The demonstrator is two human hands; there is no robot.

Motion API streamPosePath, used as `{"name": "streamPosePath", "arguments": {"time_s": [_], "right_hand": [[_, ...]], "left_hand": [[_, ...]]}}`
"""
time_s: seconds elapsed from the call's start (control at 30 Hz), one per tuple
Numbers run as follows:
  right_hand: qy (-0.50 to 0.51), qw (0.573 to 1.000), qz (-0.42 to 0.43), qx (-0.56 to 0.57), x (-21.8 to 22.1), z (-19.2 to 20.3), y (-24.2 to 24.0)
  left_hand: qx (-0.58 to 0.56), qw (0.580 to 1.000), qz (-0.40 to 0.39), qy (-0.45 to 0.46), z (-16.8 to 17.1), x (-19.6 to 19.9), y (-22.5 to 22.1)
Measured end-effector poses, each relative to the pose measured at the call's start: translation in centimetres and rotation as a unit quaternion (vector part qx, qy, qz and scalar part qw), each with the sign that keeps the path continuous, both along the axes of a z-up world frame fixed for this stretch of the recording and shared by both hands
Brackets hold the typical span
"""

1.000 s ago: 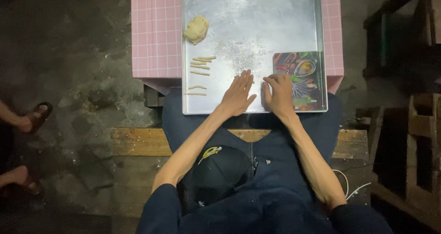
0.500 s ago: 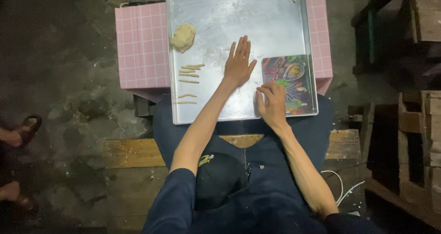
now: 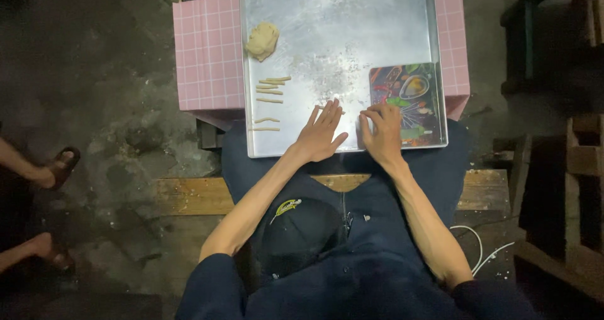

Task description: Rolling small pieces of dough into thin sticks and arranging them on a metal tray

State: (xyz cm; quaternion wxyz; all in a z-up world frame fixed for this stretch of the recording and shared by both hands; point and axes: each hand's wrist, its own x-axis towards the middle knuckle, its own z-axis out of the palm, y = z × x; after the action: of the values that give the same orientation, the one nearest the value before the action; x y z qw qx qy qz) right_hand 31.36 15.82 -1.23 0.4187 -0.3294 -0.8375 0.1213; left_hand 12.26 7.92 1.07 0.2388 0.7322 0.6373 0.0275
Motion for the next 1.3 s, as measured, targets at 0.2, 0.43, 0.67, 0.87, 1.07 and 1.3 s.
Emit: {"name": "streamPosePath", "arguments": {"time_s": [0.2,0.43,0.67,0.87,1.07,1.3], "right_hand": [[0.002,1.0,-0.002,-0.009,0.1,0.7,-0.4],[-0.008,1.0,-0.006,-0.016,0.1,0.5,-0.4],[-0.022,1.0,-0.011,-0.019,0.1,0.9,-0.4],[-0.026,1.0,-0.002,-0.005,0.1,1.0,-0.1],[-0.04,0.999,-0.012,-0.009,-0.2,0.4,-0.2],[-0.029,1.0,-0.008,-0.004,-0.1,0.4,0.0]], "left_hand": [[0.009,1.0,0.002,0.011,2.6,1.0,-2.1],[0.027,1.0,0.008,0.0,-0.1,0.6,2.4],[0.098,0.989,0.054,0.098,-0.3,0.3,11.9],[0.156,0.974,0.063,0.151,-2.9,-0.1,14.9],[0.163,0.983,0.019,0.076,-3.7,-0.3,8.5],[0.027,0.999,-0.005,-0.021,-1.6,-0.5,1.7]]}}
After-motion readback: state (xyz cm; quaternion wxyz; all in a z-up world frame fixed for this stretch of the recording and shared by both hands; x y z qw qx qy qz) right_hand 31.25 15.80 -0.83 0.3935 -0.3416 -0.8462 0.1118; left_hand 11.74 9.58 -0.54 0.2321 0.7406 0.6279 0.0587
